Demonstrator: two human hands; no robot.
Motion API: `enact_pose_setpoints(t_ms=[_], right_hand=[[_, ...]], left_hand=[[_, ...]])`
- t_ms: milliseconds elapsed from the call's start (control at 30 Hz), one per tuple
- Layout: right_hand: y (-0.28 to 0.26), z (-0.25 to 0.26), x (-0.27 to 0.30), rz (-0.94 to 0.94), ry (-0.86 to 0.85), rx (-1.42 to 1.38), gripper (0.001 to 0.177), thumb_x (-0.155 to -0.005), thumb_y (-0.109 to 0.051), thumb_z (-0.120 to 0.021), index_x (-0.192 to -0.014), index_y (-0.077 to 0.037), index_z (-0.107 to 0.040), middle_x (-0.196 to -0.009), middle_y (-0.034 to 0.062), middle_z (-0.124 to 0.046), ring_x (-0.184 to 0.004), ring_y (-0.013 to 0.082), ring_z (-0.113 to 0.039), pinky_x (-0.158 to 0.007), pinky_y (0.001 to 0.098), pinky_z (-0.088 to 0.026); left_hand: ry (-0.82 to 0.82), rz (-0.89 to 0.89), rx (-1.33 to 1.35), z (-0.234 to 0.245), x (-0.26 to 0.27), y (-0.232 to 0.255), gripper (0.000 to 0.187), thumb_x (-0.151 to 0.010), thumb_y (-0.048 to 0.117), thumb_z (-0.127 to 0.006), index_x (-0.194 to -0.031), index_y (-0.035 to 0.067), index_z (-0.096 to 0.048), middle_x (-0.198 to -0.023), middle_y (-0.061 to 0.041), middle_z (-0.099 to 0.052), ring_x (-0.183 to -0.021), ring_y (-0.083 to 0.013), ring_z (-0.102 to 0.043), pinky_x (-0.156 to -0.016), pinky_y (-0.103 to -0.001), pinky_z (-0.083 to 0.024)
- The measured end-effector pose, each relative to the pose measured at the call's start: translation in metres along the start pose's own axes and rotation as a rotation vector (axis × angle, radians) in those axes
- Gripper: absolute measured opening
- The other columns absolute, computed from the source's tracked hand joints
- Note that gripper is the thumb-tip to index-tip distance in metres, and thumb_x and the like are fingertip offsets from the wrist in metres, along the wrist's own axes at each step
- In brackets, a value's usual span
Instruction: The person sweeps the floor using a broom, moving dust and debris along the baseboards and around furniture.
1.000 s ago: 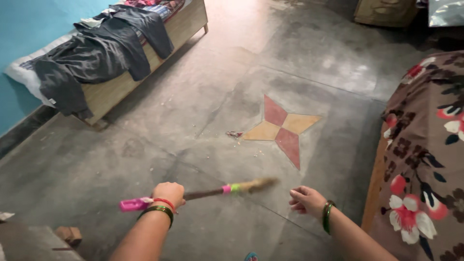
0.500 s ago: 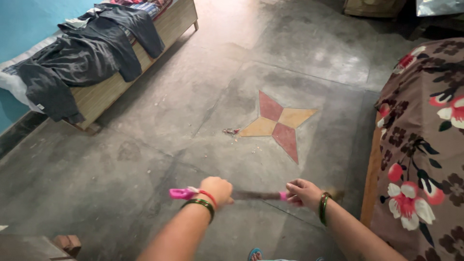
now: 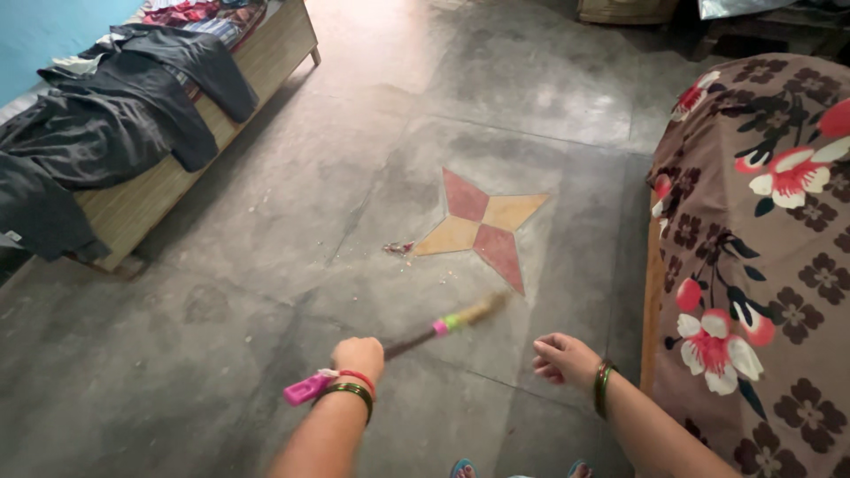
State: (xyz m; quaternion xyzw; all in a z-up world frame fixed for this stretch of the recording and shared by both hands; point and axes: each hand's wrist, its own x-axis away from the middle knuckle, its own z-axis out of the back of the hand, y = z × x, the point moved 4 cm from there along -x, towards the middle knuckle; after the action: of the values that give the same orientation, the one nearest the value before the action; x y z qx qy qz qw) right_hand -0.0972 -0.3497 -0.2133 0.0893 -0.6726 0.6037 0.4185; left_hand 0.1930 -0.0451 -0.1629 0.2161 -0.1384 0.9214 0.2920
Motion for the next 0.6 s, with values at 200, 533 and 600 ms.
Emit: enact_pose_setpoints(t_ms=[200,533,600], right_hand=[[-0.007,-0.001,0.003,-0.030,0.008,-0.044,0.048,-0.095,-0.039,-0.063,-0.130,-0.006,-0.060,-0.104,0.0122,-0.074,-0.079,0.0179,-0.071,-0.066,0.0324,-0.054],[0.007,0.011,-0.001,-0.051,0.026,0.007,0.043,-0.096,-0.039,-0.061,-0.128,-0.009,-0.061,-0.103,0.0086,-0.075,-0.081,0.0152,-0.072,-0.068,0.0310,-0.055],[0.011,0.017,0.009,-0.077,0.044,0.009,0.042,-0.096,-0.039,-0.061,-0.128,-0.011,-0.061,-0.103,0.0078,-0.076,-0.081,0.0135,-0.071,-0.069,0.0302,-0.054]], left_hand=[[0.064,0.010,0.009,0.036,0.001,-0.003,0.022,-0.097,0.017,-0.057,-0.105,0.017,-0.078,-0.109,-0.009,-0.077,-0.104,-0.0275,-0.074,-0.086,-0.041,-0.061],[-0.015,-0.433,-0.072,0.030,0.044,0.111,0.021,-0.093,0.019,-0.061,-0.103,0.013,-0.079,-0.107,-0.014,-0.076,-0.104,-0.0312,-0.072,-0.087,-0.044,-0.059],[-0.041,-0.539,-0.100,0.027,0.054,0.142,0.021,-0.094,0.018,-0.061,-0.105,0.016,-0.079,-0.110,-0.011,-0.075,-0.105,-0.0311,-0.072,-0.086,-0.045,-0.059]])
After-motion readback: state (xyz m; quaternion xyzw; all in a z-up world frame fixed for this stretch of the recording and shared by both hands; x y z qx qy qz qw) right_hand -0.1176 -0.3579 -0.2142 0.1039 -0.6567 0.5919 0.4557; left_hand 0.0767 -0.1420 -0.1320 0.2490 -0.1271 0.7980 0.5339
